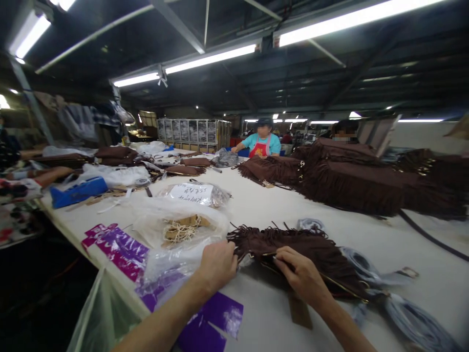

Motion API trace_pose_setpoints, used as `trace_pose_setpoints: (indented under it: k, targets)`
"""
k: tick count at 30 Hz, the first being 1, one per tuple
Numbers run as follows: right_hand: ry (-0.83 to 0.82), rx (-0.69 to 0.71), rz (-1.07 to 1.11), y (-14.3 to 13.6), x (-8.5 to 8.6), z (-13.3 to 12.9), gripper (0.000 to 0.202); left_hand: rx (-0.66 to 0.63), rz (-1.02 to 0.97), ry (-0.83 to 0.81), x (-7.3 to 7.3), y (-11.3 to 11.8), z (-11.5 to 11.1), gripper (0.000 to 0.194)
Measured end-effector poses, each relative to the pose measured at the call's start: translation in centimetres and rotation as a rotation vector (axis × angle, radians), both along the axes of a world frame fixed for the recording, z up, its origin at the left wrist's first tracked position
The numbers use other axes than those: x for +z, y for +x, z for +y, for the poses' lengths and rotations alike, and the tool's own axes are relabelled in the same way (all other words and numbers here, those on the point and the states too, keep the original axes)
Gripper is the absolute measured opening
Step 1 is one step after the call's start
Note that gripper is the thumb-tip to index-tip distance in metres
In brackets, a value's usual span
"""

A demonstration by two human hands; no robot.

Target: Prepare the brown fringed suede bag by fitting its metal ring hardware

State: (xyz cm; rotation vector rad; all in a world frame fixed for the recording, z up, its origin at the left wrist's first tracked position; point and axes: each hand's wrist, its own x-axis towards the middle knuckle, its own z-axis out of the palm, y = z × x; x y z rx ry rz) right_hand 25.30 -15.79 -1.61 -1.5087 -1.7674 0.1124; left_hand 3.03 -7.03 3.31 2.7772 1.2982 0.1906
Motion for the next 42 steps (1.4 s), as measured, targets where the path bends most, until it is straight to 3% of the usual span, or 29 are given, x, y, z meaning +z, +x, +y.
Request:
trace_pose_setpoints:
  k: [3, 8, 11, 16, 20, 23, 28, 30, 34, 42]
  targets:
    - [0.008, -0.003, 0.03, -0.2, -0.2, 0.2, 0.024, -0.046, -0.115, -0.017, -0.6, 1.8, -0.6, 0.026]
    - [0.02, 0.003, 0.078, -0.1, -0.7, 0.3, 0.03, -0.046, -0.098, -0.034, -2.7, 4.3, -0.8, 0.02]
    - [0.009, -0.009, 0.076, 0.0, -0.7, 0.4, 0.031, -0.076, -0.073, 0.009, -3.2, 3.9, -0.2, 0.02]
    - [0.019, -0.039, 0.08, -0.1, -0.8, 0.5, 0.03, -0.049, 0.04, -0.016, -2.9, 1.2, 0.9, 0.019]
    - [0.012, -0.039, 0.095, -0.3, -0.7, 0.5, 0.027, -0.241, -0.186, 0.075, -2.3, 0.7, -0.2, 0.042]
    - [0.012, -0.035, 0.117, -0.4, -0.6, 0.4, 0.025, -0.35, -0.328, 0.076, -2.0, 2.0, -1.7, 0.023]
    - [0.029, -0.028, 0.12, -0.3, -0.6, 0.3, 0.025, -0.256, -0.23, 0.046, -3.2, 3.9, -1.6, 0.012]
    - [0.028, -0.019, 0.121, -0.3, -0.6, 0.3, 0.026, -0.222, -0.239, 0.056, -3.9, 3.8, -0.8, 0.012]
    - [0.022, 0.003, 0.128, -0.3, -0.5, 0.3, 0.026, -0.277, -0.262, 0.019, -4.7, 3.0, 0.8, 0.012]
    - [-0.005, 0.005, 0.162, -0.1, -0.2, 0.1, 0.026, -0.248, -0.312, -0.013, -5.9, 2.9, 1.4, 0.014]
